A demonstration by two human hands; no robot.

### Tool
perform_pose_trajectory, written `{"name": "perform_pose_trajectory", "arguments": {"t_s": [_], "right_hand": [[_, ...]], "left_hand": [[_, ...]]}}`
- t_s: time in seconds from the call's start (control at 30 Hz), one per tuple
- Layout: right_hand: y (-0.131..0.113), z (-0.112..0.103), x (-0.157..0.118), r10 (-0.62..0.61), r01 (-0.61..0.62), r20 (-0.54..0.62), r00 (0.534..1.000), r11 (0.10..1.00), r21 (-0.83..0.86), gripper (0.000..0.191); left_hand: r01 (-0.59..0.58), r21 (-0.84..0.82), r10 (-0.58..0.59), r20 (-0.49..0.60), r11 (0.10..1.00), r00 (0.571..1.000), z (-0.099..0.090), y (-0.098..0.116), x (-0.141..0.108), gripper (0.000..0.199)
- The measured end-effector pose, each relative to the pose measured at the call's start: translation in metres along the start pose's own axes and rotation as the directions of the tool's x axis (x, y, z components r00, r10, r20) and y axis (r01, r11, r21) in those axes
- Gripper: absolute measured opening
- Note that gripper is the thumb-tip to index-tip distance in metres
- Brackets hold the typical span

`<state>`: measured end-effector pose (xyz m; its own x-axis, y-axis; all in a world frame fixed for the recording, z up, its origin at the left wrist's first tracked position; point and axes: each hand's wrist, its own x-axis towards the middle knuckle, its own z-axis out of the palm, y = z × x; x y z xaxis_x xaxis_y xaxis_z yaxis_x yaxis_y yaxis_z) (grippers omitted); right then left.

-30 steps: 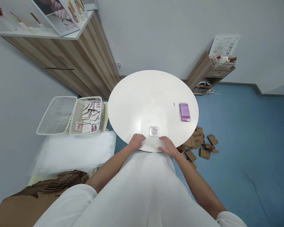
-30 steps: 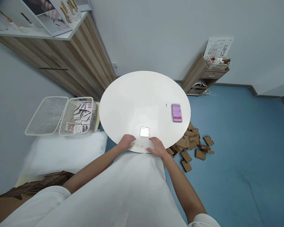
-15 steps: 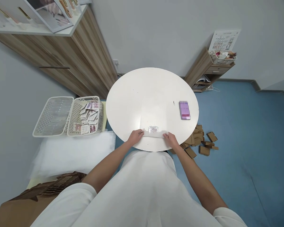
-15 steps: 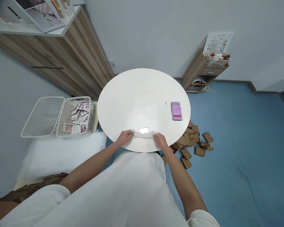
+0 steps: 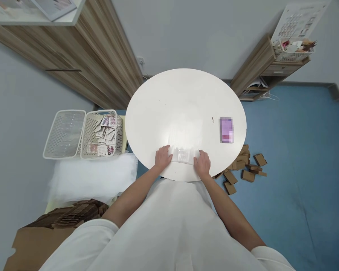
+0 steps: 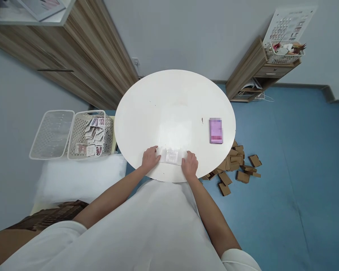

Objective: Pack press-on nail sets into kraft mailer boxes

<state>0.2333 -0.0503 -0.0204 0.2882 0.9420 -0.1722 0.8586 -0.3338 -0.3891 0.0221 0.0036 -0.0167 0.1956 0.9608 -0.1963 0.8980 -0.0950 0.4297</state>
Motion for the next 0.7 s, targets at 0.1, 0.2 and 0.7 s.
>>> {"name": "perform_pose_trajectory", "arguments": {"t_s": [0.1,0.2,0.7], "right_hand": [[-0.002,0.003,-0.001,-0.170,0.167,-0.036,0.985,0.984,-0.067,0.039],[-0.003,0.006,0.001,-0.381,0.389,0.096,0.920,0.917,-0.085,0.038],[-0.023,-0.007,0.019,-0.501,0.546,0.318,0.805,0.835,-0.065,0.042]], "left_hand": [[-0.193,0.088,0.195,-0.017,0.977,0.981,0.001,0.000,0.001,0.042],[-0.430,0.060,0.421,0.120,0.901,0.899,0.001,0.002,0.004,0.045],[-0.587,0.001,0.563,0.282,0.810,0.777,-0.008,0.018,0.016,0.042]]}}
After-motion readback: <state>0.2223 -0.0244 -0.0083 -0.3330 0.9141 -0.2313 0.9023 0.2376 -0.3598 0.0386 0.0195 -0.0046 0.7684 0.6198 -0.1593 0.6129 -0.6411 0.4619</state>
